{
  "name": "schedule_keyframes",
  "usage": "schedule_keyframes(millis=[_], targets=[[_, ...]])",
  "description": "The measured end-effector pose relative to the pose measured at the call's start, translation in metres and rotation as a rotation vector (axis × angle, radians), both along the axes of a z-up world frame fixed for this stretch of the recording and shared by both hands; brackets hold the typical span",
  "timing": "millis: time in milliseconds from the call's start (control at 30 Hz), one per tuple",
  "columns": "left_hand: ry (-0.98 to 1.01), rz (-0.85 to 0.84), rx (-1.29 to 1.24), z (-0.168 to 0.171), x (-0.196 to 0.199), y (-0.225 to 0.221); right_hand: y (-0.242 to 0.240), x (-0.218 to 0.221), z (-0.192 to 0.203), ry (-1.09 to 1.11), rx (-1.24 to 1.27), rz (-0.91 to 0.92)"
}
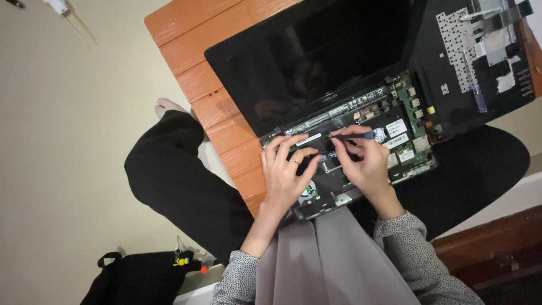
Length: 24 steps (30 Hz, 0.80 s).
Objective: Disassembling a laptop to access internal components, involving removing screws with a screwdriver and disconnecting ribbon cables.
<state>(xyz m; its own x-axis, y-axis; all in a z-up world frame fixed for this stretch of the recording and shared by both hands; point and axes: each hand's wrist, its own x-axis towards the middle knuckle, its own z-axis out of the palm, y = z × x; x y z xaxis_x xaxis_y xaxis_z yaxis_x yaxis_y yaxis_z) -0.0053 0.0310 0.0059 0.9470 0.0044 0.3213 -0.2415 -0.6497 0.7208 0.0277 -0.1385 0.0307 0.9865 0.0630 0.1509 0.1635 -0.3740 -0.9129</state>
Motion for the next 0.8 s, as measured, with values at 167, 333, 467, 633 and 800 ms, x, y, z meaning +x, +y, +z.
schedule_keyframes(millis=[167, 333, 467, 633, 800], targets=[[0.031, -0.002, -0.006, 0.009, 0.001, 0.000, 0.001, 0.000, 0.003, -0.141, -0.181, 0.042], [0.045, 0.009, 0.076, 0.026, 0.011, 0.001, -0.007, 0.004, 0.000, -0.239, -0.315, 0.086], [-0.013, -0.073, 0.170, 0.023, 0.028, 0.001, -0.013, 0.010, 0.005, -0.267, -0.292, 0.174], [0.025, -0.296, 0.077, 0.029, 0.054, 0.013, -0.019, 0.017, 0.000, -0.303, -0.325, 0.223], [0.134, -0.410, 0.056, 0.046, 0.066, 0.023, -0.023, 0.028, 0.001, -0.321, -0.347, 0.353]])
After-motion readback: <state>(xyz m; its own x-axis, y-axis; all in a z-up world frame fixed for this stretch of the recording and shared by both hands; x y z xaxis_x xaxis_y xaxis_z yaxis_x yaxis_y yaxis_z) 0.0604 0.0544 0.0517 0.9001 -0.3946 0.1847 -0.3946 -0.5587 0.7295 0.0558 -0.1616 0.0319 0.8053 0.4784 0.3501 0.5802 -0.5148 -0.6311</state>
